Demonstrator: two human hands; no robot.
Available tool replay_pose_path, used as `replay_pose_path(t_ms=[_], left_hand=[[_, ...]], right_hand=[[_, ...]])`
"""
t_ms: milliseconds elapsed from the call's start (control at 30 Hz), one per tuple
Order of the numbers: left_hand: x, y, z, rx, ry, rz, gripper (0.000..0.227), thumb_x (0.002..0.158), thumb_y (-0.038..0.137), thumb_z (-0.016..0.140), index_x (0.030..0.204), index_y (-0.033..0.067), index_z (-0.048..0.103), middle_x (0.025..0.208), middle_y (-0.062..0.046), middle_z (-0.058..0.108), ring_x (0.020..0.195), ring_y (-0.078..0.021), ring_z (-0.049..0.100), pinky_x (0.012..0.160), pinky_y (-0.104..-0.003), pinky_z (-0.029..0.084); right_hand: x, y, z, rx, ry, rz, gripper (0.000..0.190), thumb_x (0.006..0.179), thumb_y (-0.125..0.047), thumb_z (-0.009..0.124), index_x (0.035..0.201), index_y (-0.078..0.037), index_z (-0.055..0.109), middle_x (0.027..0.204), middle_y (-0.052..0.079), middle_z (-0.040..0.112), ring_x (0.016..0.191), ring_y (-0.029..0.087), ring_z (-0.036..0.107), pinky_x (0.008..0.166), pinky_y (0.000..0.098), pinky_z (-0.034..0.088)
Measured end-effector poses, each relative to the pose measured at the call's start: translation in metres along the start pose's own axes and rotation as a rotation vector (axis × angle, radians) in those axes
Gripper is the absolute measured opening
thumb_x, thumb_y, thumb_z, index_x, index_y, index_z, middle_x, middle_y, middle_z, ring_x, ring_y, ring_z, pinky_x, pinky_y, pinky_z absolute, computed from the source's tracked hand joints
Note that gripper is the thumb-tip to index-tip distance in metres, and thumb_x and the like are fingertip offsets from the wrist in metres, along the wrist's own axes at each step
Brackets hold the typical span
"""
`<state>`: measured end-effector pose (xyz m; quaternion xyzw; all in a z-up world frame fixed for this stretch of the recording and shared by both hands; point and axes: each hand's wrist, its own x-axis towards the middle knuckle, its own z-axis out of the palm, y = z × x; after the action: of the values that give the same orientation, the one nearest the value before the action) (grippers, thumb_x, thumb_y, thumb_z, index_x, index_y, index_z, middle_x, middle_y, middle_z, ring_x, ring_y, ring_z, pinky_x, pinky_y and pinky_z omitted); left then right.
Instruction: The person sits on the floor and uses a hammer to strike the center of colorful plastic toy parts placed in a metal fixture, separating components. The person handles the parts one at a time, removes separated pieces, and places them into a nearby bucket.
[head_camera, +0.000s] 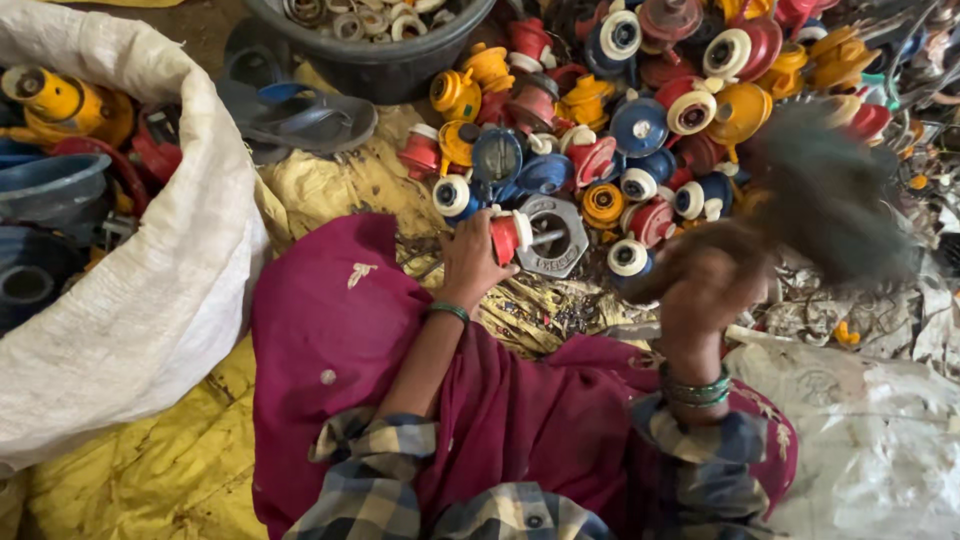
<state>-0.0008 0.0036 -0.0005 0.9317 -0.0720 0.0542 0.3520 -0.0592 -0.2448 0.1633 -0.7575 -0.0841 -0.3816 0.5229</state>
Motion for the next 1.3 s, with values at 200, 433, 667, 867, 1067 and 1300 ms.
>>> replay_pose_path(t_ms=[200,433,667,867,1067,1300], left_hand=[[-0.001,-0.008,0.010,-0.008,0.022,0.008,0.097,0.054,0.037,0.098,0.134,0.0150,0.047,0.128,-0.004,0.060,0.115,-0.0295,0.059,0.093,-0.061,0.040],[-0.003,-0.005,0.005,-0.009,0.003,-0.019,0.090,0.059,0.035,0.098,0.132,0.0186,0.048,0.125,-0.006,0.060,0.119,-0.0323,0.058,0.095,-0.063,0.039],[-0.001,0.000,-0.001,-0.144,0.014,0.042,0.096,0.057,0.029,0.097,0.137,0.0157,0.044,0.133,-0.007,0.058,0.119,-0.0324,0.059,0.100,-0.063,0.039],[-0.004,0.000,-0.002,-0.085,0.046,0.052,0.092,0.057,0.030,0.097,0.133,0.0155,0.047,0.132,-0.005,0.062,0.121,-0.0307,0.060,0.099,-0.069,0.034],[0.005,0.005,-0.012,-0.183,0.066,-0.036,0.092,0.055,0.039,0.098,0.128,0.0100,0.050,0.121,-0.016,0.066,0.116,-0.0382,0.060,0.096,-0.063,0.039],[0.005,-0.005,0.007,-0.619,0.101,-0.137,0.080,0.070,0.052,0.093,0.119,0.0034,0.052,0.101,-0.012,0.069,0.089,-0.0269,0.071,0.077,-0.035,0.057]], right_hand=[[-0.048,0.041,0.025,-0.204,-0.482,-0.117,0.028,0.111,-0.032,0.058,0.116,-0.005,0.064,0.094,0.017,0.071,0.075,0.027,0.070,0.064,0.0400,0.059],[-0.056,0.073,0.017,-0.575,-0.480,0.422,0.032,0.105,-0.035,0.060,0.111,-0.004,0.056,0.071,0.008,0.067,0.057,0.025,0.066,0.048,0.0404,0.052],[0.000,0.009,-0.017,0.136,-0.117,0.024,0.034,0.116,-0.036,0.055,0.124,-0.003,0.056,0.082,0.010,0.066,0.068,0.018,0.065,0.060,0.0303,0.054],[-0.053,0.064,0.018,-0.453,-0.676,0.255,0.031,0.107,-0.034,0.055,0.116,-0.004,0.059,0.077,0.015,0.068,0.064,0.029,0.067,0.053,0.0387,0.054],[-0.068,0.098,0.018,-0.724,-0.519,0.288,0.046,0.102,-0.041,0.063,0.113,0.003,0.056,0.073,0.028,0.066,0.065,0.048,0.065,0.051,0.0541,0.048],[-0.094,0.109,0.001,-0.763,-0.553,0.391,0.047,0.100,-0.046,0.063,0.106,0.001,0.057,0.070,0.029,0.066,0.063,0.049,0.065,0.054,0.0572,0.049]])
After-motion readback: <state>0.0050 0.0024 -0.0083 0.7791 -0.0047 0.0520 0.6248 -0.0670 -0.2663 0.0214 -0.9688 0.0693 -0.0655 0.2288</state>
